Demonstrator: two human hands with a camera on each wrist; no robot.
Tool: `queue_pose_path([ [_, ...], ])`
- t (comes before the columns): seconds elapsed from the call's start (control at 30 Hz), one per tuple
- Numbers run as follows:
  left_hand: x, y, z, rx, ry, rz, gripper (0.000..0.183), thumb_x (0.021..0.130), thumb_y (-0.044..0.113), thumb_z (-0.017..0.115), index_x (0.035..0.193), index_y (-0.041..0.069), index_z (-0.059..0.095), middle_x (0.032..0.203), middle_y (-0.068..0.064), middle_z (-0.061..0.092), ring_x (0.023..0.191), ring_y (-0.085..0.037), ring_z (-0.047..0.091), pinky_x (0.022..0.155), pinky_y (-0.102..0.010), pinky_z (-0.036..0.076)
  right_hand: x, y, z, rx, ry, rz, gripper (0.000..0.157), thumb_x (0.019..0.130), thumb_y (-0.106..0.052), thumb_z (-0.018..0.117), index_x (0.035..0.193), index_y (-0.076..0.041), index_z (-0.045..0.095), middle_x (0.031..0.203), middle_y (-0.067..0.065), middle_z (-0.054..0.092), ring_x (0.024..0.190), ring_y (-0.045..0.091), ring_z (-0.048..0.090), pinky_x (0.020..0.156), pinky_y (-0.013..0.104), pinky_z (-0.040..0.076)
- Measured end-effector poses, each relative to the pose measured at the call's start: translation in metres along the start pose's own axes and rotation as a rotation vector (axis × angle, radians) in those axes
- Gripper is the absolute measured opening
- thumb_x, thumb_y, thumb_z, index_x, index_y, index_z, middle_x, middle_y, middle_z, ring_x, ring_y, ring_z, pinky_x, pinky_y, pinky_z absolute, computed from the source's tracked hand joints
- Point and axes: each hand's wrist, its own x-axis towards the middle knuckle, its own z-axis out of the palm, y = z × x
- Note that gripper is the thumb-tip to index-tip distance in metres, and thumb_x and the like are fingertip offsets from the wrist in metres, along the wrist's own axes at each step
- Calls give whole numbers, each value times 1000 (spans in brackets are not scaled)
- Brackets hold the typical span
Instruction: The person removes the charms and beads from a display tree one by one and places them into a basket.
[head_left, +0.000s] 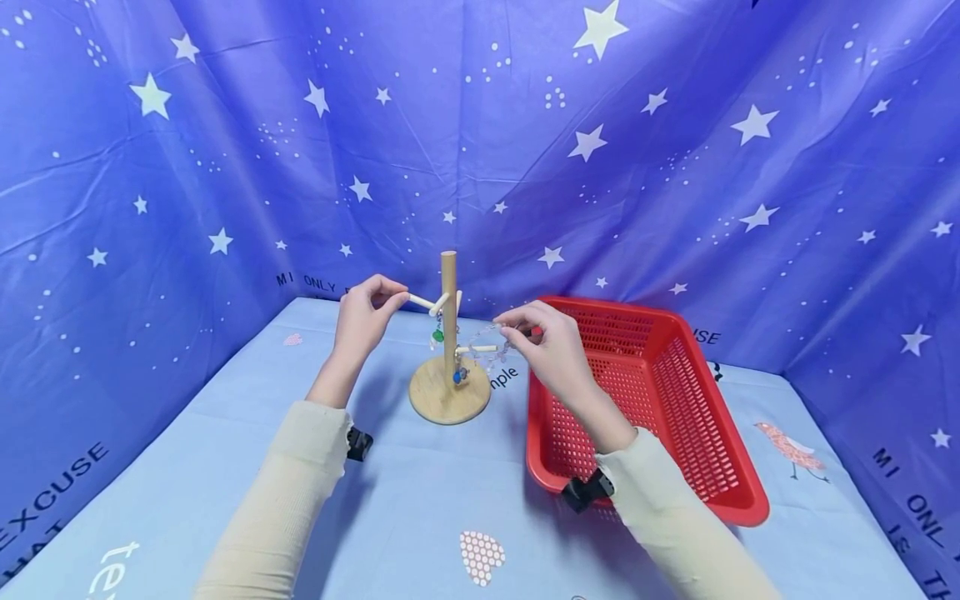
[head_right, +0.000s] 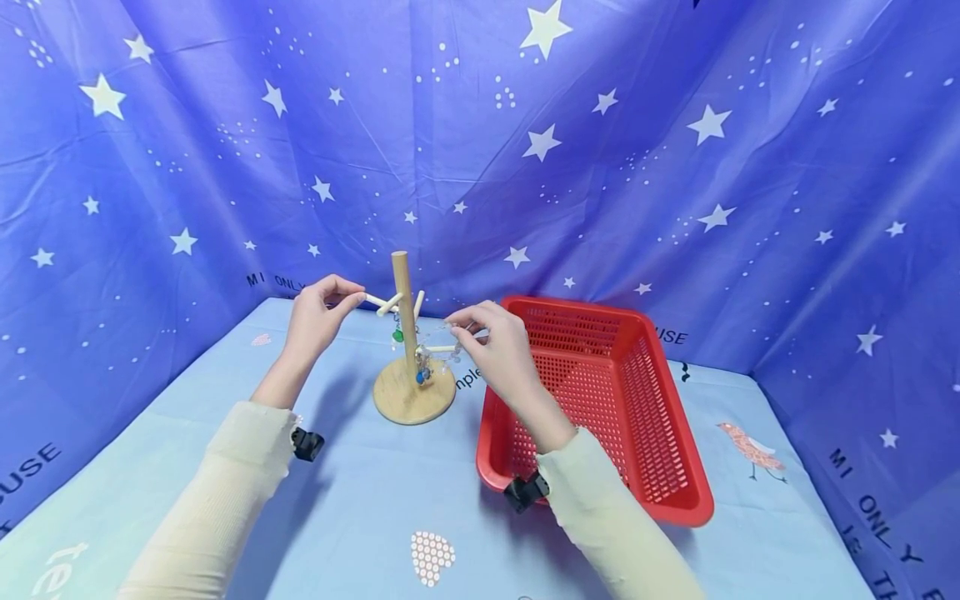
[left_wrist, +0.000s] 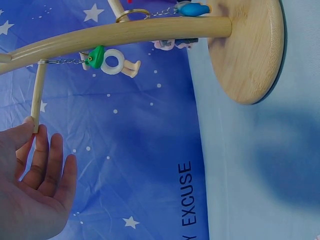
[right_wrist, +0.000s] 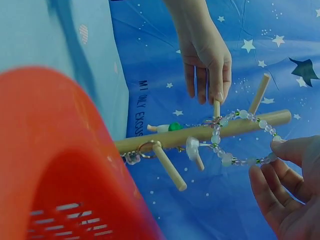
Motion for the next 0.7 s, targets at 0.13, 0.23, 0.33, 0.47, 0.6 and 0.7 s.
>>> queue_pose_path([
  [0.13,0,0,0,-3,3,1,18,94,21,70,102,6,73,101,-14,76,90,-24,70,76,-29,50,1,5,-6,9,12,23,12,91,-12,72,102,-12,78,92,4,74,78,13,66,70,22,54],
  [0.23,0,0,0,-6,3,3,17,94,21,70,102,6,73,101,-13,76,90,-24,70,76,-28,50,1,10,-11,34,26,46,13,92,-10,71,103,-11,77,95,6,74,79,15,69,70,18,54],
  [0.33,1,-2,1,-3,5,5,17,94,22,70,102,7,73,101,-13,76,90,-23,70,75,-25,50,2,16,-16,46,46,70,13,91,-10,72,103,-10,77,95,7,74,77,16,69,66,16,52],
  [0.47,1,-2,1,7,8,8,18,94,22,70,102,7,73,101,-13,76,89,-22,70,74,-23,49,4,25,-22,68,72,94,12,91,-9,72,102,-8,77,92,11,74,72,12,69,62,17,53],
  [0.6,1,-1,0,2,5,5,18,94,22,71,101,6,73,100,-13,76,89,-23,70,75,-26,50,7,35,-28,69,98,116,13,91,-10,72,103,-7,77,90,13,74,69,1,65,64,14,54],
  [0.7,1,-1,0,-7,2,3,18,93,22,71,101,6,73,100,-13,76,90,-23,70,76,-28,50,9,43,-34,66,120,129,14,92,-11,72,104,-7,77,91,14,75,69,-3,63,65,11,52],
])
